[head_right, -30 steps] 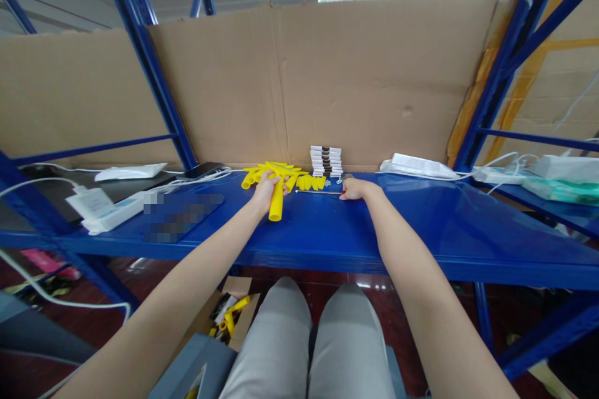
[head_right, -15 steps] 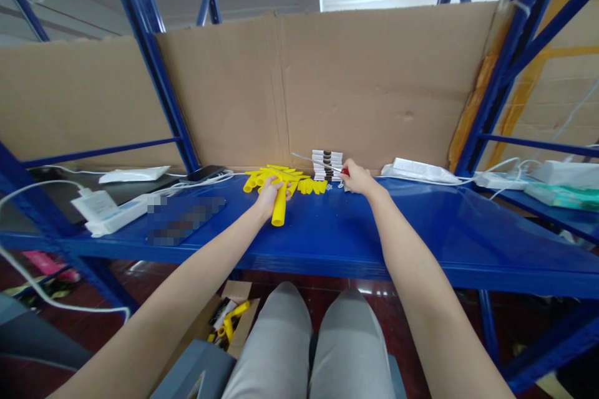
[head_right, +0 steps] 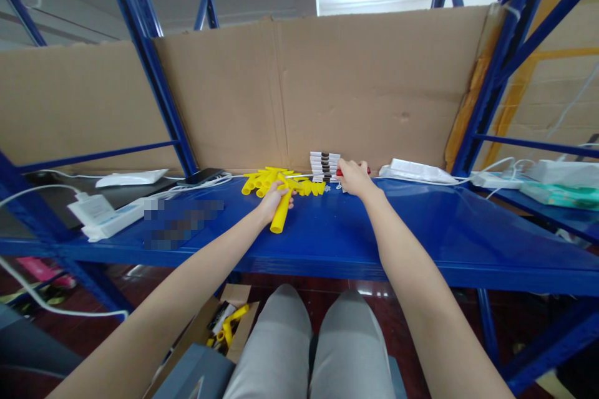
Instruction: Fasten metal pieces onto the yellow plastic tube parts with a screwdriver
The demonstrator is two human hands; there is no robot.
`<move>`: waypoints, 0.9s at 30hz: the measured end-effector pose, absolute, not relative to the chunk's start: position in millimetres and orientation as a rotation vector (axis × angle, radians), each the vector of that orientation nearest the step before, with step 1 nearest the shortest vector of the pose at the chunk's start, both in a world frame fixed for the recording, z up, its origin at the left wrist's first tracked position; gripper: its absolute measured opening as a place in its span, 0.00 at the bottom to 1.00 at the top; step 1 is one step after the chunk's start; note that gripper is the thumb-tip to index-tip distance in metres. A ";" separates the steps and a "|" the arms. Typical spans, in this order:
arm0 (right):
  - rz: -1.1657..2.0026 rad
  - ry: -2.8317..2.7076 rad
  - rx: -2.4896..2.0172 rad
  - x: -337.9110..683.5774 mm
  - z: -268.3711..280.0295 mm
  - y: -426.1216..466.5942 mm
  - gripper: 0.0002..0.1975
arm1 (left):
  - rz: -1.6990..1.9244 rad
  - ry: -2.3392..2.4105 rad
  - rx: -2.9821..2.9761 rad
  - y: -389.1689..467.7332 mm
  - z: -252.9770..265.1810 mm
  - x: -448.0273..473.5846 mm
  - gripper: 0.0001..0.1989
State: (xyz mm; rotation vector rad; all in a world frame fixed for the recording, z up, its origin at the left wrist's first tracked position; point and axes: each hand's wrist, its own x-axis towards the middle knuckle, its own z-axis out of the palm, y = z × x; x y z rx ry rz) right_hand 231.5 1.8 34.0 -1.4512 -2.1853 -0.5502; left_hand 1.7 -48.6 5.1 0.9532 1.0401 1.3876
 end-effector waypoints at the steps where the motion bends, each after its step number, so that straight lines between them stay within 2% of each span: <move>1: -0.547 -2.187 -1.469 230.5 34.6 0.3 0.09 | 1.383 1.044 0.955 -48.9 5.4 1.8 0.22; 16: -0.492 -2.194 -1.582 226.4 37.7 -7.8 0.11 | 1.361 1.048 0.969 -47.4 4.2 1.2 0.23; 27: -0.571 -2.186 -1.481 231.1 34.2 -0.4 0.10 | 1.391 1.034 0.976 -42.4 0.5 0.0 0.23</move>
